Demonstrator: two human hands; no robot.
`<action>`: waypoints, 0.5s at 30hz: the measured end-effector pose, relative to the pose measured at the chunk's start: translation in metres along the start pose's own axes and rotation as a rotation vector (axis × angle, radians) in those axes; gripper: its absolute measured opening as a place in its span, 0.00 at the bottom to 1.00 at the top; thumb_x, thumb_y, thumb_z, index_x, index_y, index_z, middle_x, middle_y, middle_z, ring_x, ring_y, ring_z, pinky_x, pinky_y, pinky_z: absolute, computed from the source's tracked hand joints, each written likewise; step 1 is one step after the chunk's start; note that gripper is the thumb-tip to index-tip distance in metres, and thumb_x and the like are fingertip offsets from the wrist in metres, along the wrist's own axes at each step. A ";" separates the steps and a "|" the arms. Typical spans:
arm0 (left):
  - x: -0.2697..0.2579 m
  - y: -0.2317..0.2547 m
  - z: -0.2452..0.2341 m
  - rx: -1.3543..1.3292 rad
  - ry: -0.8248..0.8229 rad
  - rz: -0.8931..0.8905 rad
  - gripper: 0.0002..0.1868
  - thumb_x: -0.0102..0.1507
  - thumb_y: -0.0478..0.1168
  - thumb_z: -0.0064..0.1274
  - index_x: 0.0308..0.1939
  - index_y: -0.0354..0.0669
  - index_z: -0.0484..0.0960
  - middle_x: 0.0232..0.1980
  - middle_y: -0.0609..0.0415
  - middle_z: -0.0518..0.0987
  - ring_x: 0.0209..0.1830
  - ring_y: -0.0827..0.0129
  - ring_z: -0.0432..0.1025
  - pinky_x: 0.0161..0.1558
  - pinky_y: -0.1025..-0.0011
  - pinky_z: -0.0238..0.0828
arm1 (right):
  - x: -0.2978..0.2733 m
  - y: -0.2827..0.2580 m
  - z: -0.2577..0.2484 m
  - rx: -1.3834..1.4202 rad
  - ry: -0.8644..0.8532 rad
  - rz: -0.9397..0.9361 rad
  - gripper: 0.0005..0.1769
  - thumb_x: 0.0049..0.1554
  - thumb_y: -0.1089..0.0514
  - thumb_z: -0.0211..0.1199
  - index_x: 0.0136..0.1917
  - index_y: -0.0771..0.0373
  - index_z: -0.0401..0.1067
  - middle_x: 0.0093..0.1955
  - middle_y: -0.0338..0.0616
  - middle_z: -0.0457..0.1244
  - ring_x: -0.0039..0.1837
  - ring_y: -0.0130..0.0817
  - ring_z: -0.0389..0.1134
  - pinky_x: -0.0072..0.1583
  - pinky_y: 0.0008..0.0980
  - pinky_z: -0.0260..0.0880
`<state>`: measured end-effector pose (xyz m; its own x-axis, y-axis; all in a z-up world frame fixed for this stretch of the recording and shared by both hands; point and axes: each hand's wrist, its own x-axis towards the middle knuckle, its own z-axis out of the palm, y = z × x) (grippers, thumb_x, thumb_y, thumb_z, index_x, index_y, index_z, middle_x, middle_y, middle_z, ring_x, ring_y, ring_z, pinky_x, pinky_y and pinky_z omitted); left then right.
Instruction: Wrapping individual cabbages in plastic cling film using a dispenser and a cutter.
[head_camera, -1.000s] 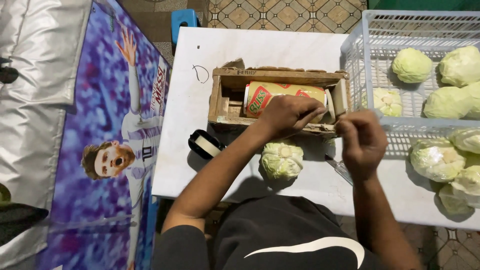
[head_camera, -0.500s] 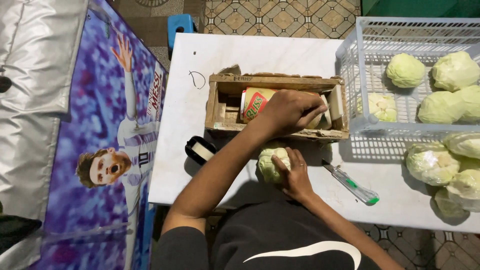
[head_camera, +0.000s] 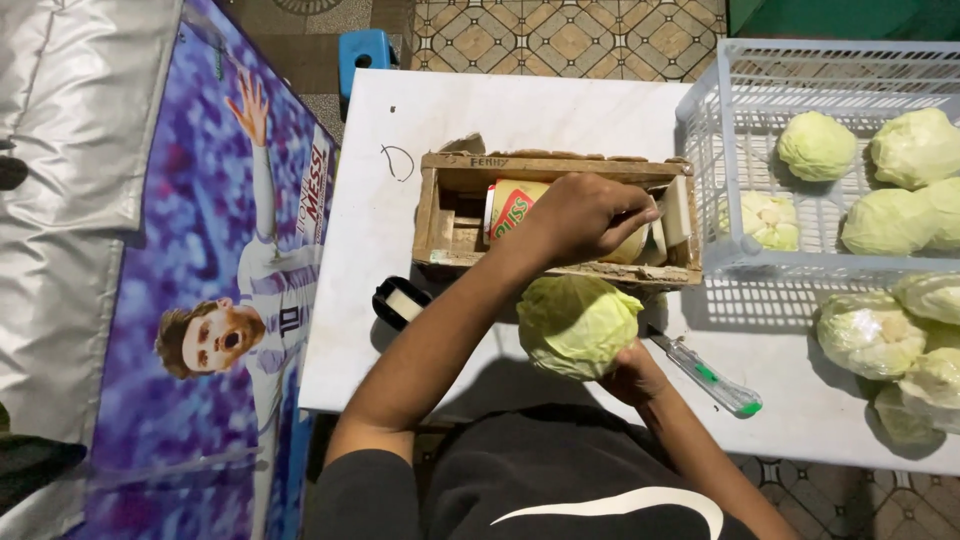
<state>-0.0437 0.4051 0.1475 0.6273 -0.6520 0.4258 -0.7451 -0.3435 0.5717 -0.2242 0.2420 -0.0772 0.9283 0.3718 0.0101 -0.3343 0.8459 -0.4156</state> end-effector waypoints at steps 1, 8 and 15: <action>0.000 0.000 -0.001 0.004 -0.004 -0.001 0.13 0.68 0.53 0.44 0.36 0.55 0.80 0.25 0.54 0.80 0.32 0.51 0.79 0.36 0.55 0.76 | 0.000 -0.005 -0.005 -0.180 0.124 0.029 0.51 0.44 0.56 0.74 0.77 0.64 0.56 0.64 0.68 0.65 0.59 0.67 0.70 0.57 0.74 0.68; 0.001 0.002 -0.009 0.014 -0.027 -0.006 0.14 0.68 0.52 0.44 0.33 0.53 0.77 0.24 0.52 0.77 0.32 0.48 0.77 0.34 0.55 0.74 | 0.035 -0.010 0.045 -0.235 0.463 0.045 0.35 0.56 0.49 0.60 0.75 0.52 0.58 0.60 0.60 0.65 0.54 0.59 0.72 0.55 0.72 0.73; 0.005 0.000 -0.007 -0.019 -0.005 -0.005 0.14 0.69 0.52 0.42 0.34 0.54 0.78 0.23 0.52 0.77 0.30 0.50 0.78 0.34 0.57 0.75 | 0.048 -0.021 0.066 -0.261 0.586 0.061 0.37 0.57 0.43 0.59 0.76 0.57 0.59 0.65 0.62 0.63 0.61 0.63 0.67 0.60 0.78 0.65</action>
<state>-0.0390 0.4063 0.1547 0.6297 -0.6539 0.4194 -0.7376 -0.3337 0.5870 -0.1835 0.2668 -0.0079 0.8688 0.0830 -0.4881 -0.4069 0.6813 -0.6085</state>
